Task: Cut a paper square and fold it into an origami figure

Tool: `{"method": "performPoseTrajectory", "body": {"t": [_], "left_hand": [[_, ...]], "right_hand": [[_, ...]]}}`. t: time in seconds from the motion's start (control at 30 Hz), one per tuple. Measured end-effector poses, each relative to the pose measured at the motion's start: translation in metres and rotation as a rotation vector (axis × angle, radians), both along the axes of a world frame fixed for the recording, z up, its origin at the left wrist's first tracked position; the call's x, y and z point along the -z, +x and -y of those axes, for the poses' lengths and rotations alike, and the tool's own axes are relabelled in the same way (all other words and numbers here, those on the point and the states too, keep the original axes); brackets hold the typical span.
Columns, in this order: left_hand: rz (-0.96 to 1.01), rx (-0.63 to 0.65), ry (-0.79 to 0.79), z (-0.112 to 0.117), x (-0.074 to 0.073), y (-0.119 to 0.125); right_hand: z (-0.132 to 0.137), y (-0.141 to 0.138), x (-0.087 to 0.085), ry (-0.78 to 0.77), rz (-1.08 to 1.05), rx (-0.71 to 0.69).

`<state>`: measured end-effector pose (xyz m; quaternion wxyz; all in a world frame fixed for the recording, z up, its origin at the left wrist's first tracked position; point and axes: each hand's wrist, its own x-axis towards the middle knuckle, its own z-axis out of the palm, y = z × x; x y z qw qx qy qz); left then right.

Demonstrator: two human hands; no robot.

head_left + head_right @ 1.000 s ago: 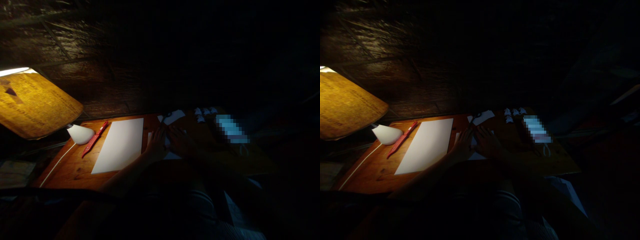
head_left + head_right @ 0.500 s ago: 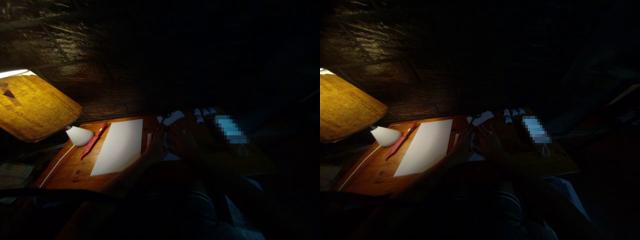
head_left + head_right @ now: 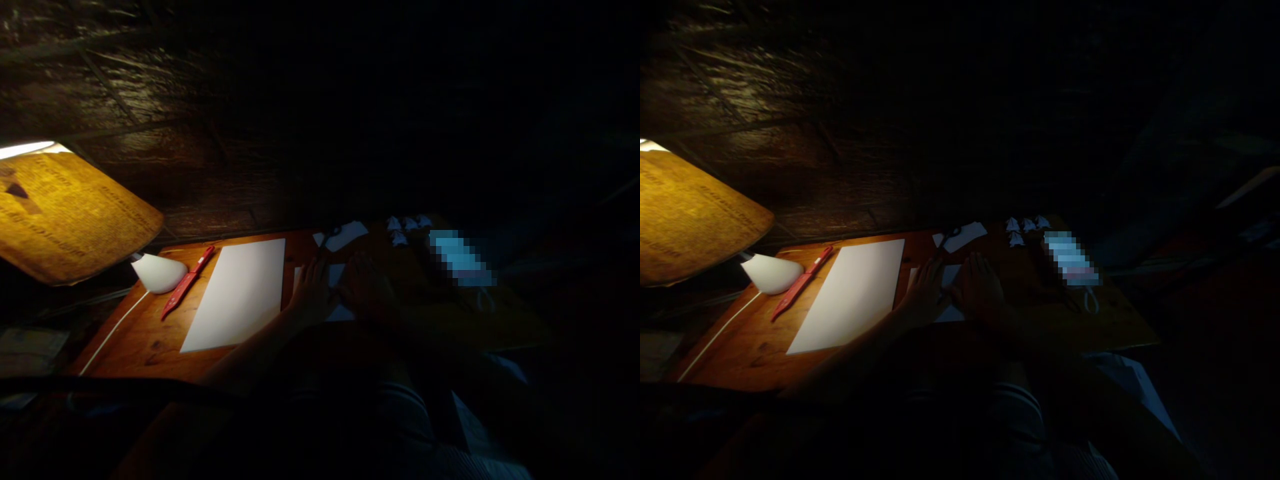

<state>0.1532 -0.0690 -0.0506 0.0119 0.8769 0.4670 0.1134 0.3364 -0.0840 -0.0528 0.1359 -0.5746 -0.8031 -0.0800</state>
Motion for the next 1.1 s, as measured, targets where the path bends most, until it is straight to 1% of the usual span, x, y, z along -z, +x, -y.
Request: {"method": "performPoseTrajectory", "body": {"t": [0.13,0.27,0.43,0.5,0.73,0.97,1.1], "left_hand": [[-0.005,-0.009,0.007,0.001,0.000,0.001],[-0.002,-0.002,0.015,0.000,0.004,-0.001],[0.018,0.013,0.032,-0.003,0.010,-0.003],[0.023,0.019,0.042,-0.003,0.010,-0.004],[0.011,0.024,0.028,-0.001,0.006,-0.003],[0.014,-0.005,0.007,-0.001,0.003,-0.002],[0.046,-0.004,0.039,0.000,0.003,-0.002]], "right_hand": [[-0.002,0.001,0.006,0.001,-0.046,0.014],[-0.002,0.002,0.003,0.014,-0.066,0.008],[0.000,0.002,-0.005,0.028,-0.054,-0.132],[0.001,0.002,-0.008,0.011,-0.071,-0.151],[0.004,0.000,-0.019,-0.052,-0.086,-0.096],[0.004,0.000,-0.020,-0.042,-0.066,-0.062],[0.004,-0.001,-0.021,-0.028,-0.036,-0.024]]}}
